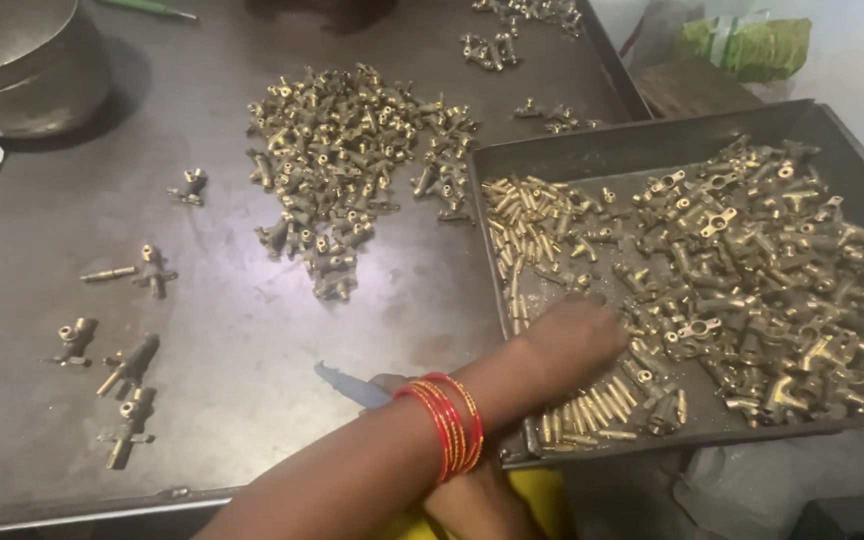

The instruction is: Wiping and sorting brass valve components on a metal workbench.

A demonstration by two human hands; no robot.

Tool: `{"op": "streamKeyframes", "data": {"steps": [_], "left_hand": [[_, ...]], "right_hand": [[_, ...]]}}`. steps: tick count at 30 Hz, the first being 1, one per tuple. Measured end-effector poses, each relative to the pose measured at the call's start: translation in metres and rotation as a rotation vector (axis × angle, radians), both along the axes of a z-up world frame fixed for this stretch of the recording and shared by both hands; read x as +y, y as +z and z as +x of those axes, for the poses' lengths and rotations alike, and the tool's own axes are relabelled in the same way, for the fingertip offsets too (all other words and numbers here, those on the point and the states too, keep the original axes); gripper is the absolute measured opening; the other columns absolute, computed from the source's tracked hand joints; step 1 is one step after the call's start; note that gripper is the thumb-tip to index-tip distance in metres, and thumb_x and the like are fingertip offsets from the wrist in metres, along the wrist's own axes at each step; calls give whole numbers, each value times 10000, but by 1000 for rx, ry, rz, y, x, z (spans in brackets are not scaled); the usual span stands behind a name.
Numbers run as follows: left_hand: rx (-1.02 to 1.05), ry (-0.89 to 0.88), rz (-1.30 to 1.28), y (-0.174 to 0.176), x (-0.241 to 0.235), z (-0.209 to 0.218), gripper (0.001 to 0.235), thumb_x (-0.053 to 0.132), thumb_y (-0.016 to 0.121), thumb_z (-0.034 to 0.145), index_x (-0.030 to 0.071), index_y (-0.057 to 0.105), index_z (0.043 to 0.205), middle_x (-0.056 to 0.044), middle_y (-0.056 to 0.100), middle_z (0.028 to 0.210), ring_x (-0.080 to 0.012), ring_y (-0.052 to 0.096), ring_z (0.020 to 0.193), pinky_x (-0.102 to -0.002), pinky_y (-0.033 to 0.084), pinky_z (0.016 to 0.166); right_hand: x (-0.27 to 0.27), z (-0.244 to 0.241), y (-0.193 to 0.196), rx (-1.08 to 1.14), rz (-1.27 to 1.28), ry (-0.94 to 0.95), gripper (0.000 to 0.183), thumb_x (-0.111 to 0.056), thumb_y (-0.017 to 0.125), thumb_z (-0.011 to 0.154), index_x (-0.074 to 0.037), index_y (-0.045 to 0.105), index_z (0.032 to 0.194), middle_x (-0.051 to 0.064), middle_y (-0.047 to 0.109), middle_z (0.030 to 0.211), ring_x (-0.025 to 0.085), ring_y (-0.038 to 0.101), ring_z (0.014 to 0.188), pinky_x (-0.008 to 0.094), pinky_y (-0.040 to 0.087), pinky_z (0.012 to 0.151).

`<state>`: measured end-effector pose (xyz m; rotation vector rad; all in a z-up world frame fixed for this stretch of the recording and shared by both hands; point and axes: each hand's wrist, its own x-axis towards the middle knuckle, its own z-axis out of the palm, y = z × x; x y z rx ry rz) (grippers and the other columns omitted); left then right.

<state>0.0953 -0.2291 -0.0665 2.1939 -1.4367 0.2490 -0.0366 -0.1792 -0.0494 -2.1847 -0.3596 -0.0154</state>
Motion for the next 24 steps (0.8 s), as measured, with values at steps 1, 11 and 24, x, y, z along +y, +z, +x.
{"op": "streamKeyframes", "data": {"steps": [1, 11, 24], "left_hand": [[-56, 25, 59, 5, 1, -1, 60, 133, 721, 793, 90, 760, 777, -117, 724, 803, -296, 719, 830, -424, 575, 758], [1000, 189, -1130, 99, 159, -59, 567, 152, 660, 946, 120, 495, 1488, -110, 699, 1176, -224, 685, 1143, -382, 567, 1031], [1052, 603, -1388, 58, 244, -115, 531, 203, 676, 921, 81, 585, 1429, -95, 707, 1167, -199, 665, 1074, -355, 543, 927]], "right_hand": [[0, 0, 0, 7, 6, 13, 321, -191, 691, 910, -73, 683, 1208, 179, 712, 1169, 347, 665, 1123, 446, 509, 951], [3, 3, -9, -61, -110, -66, 417, -63, 747, 756, -5, 678, 1163, 236, 707, 1120, 427, 645, 1072, 494, 509, 897], [5, -2, 26, 196, 339, -122, 384, -164, 640, 942, -53, 702, 1304, 90, 798, 916, 123, 706, 764, 292, 580, 670]]}}
